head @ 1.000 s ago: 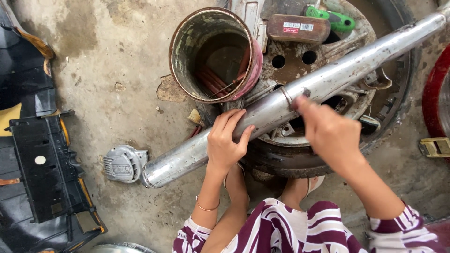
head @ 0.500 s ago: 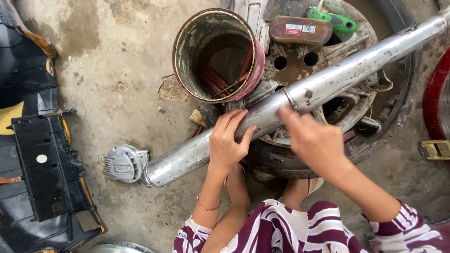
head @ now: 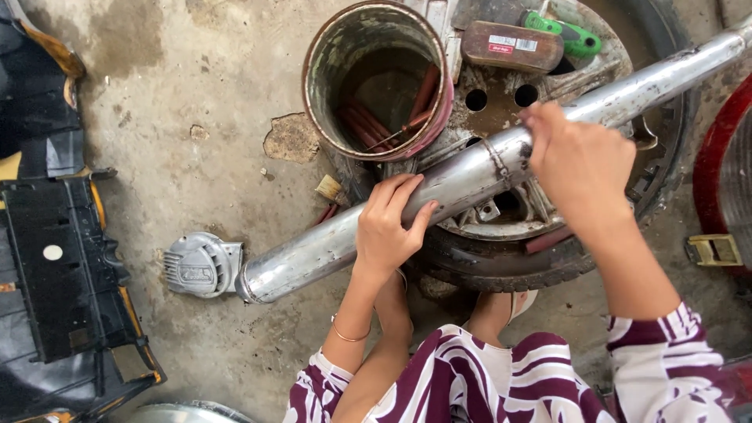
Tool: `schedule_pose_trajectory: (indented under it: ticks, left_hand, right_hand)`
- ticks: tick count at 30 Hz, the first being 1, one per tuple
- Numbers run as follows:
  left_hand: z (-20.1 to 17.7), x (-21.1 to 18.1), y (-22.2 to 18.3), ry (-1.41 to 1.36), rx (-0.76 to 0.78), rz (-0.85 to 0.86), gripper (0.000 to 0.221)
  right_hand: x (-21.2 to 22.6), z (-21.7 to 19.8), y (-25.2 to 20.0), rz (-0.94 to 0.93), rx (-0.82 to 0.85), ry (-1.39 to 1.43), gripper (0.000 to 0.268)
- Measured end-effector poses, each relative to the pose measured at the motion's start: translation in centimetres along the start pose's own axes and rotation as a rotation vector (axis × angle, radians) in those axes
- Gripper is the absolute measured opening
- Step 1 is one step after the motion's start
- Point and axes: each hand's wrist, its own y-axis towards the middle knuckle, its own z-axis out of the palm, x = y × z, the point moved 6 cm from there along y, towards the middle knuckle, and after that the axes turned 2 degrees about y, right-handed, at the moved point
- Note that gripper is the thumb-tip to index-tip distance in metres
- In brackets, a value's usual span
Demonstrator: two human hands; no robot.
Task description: The person scrubs a long silver metal pipe with a small reddish abrasive pad. The pipe is resting on a tire, and the person holds it steady with their left hand while scrubbing with their right hand.
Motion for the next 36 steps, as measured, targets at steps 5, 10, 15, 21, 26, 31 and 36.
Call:
schedule_pose_trajectory:
  ticks: [5, 10, 15, 21, 26, 31, 36]
  left_hand:
    - [-0.4, -0.2, 0.2, -0.015, -0.012, -0.016, 0.033]
    - [-0.3, 0.3, -0.4, -0.023, -0.014, -0.039, 0.034]
    - [-0.1, 0.6, -0.4, -0.033, -0.005, -0.032, 0.037]
    - [0.0, 0.6, -0.6, -0.043, 0.009, -0.023, 0.038]
    - [0.0, 0.6, -0.6, -0.035, -0.014, -0.025, 0.038]
    - [1.0, 1.5, -1.1, -0.008, -0.083, -0.005, 0.035]
    - [0.9, 1.3, -1.1, -0.004, -0.082, -0.001, 0.034]
  right_hand:
    - [3.8, -4.2, 1.1, -0.082, 0.4, 0.268, 0.032]
    - [2.0, -1.2, 1.6, 0.063, 0.335, 0.207, 0.031]
    - [4.0, -4.7, 0.9, -0.039, 0.605, 0.162, 0.035]
    - [7.3, -4.7, -3.5, -0.306, -0.039, 0.165, 0.018]
    - [4.2, -2.8, -1.1, -0.029, 0.345, 0.153, 0.031]
    - [7.4, -2.1, -5.8, -0.188, -0.2, 0.254, 0.021]
    - [3.3, 0.3, -5.6, 0.055, -0.359, 0.127, 0.022]
